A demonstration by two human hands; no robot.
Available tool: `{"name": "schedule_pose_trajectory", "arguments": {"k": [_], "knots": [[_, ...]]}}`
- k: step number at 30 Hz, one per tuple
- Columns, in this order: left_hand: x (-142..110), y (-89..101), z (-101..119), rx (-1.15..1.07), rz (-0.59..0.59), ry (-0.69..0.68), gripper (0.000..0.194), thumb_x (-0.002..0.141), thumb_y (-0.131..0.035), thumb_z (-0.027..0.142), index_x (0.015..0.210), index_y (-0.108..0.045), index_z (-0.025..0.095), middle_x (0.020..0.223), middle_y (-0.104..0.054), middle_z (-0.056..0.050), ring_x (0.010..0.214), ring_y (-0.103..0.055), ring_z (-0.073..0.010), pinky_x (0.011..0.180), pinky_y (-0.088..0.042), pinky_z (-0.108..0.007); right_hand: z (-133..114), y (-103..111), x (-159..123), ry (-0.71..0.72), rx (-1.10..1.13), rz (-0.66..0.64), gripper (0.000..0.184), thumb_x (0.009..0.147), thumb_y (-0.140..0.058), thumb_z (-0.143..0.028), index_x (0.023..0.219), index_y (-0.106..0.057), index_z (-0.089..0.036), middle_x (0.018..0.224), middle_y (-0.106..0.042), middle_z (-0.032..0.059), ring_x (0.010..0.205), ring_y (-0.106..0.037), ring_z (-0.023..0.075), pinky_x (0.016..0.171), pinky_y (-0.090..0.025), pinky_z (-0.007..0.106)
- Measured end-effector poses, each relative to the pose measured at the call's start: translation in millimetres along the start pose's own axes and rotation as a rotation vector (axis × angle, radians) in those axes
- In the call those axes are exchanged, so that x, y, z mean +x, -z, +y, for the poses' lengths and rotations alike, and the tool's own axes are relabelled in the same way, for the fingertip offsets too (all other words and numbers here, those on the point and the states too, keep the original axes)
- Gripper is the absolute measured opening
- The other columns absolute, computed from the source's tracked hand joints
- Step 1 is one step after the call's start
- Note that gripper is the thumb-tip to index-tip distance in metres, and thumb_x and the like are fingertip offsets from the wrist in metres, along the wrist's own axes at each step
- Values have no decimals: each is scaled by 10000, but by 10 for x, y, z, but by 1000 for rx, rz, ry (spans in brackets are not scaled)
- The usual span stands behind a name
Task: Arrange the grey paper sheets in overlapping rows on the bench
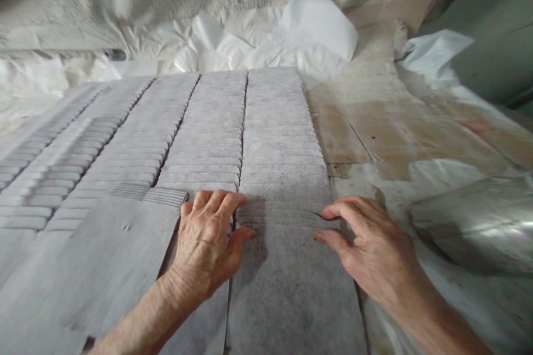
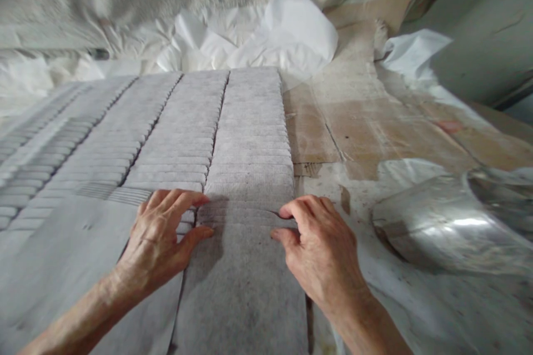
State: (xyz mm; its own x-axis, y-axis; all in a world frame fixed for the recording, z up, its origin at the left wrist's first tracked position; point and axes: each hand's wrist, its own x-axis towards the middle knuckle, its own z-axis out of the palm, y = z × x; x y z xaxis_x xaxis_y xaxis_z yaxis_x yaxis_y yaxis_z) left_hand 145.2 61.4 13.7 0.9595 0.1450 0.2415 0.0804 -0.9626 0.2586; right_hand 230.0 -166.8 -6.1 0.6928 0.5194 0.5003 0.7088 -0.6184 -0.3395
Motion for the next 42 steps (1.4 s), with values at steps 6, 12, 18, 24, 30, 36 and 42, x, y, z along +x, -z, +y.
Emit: {"name": "schedule_pose_trajectory", "arguments": {"k": [6,12,18,24,30,36,42], "knots": [[34,-1,0,-27,-48,-31,242,766,-603,268,995,-524,248,912,-606,2,894,-498,-243,727,-354,-409,45,-32,-5,-46,11,-10,153,817,-445,-271,896,-535,-176,838,-564,3,773,-542,186,632,-405,315],[128,33,8,-18,-129,-43,323,724,-628,232,1023,-508,255,1004,-592,-8,958,-493,-254,741,-348,-418,83,17,108,47,41,-95,270,781,-457,-242,1025,-546,-171,1007,-544,23,937,-515,205,759,-427,352],[203,63,7,-26,-239,25,230,683,-689,250,845,-529,220,816,-578,4,846,-502,-232,731,-345,-402,45,59,262,-320,129,-365,200,587,-595,-327,731,-535,-202,753,-532,-11,742,-503,187,629,-355,302],[41,68,-49,-123,-103,52,213,775,-617,397,682,-543,220,764,-529,-12,808,-458,-219,713,-349,-396,-129,135,106,-760,77,-483,509,551,-333,-712,522,-360,-205,554,-409,8,535,-390,178,521,-261,295],[4,34,-67,-208,-100,154,273,833,-516,400,628,-558,225,802,-528,-19,830,-446,-217,754,-356,-421,-131,103,-60,-745,268,-347,512,644,-353,-704,530,-374,-206,501,-329,0,455,-345,153,454,-233,268],[35,18,-51,-194,-119,157,224,798,-568,346,606,-571,232,805,-527,-14,820,-448,-212,751,-361,-422,-93,148,-36,-678,374,-318,489,662,-432,-649,507,-344,-194,480,-296,-15,428,-298,122,410,-211,247],[19,16,-53,-173,-102,140,180,791,-604,273,624,-578,212,804,-521,-7,832,-449,-194,759,-360,-410,-94,101,-53,-676,389,-299,489,666,-435,-648,503,-351,-195,473,-297,-15,423,-301,124,401,-214,241]]}}
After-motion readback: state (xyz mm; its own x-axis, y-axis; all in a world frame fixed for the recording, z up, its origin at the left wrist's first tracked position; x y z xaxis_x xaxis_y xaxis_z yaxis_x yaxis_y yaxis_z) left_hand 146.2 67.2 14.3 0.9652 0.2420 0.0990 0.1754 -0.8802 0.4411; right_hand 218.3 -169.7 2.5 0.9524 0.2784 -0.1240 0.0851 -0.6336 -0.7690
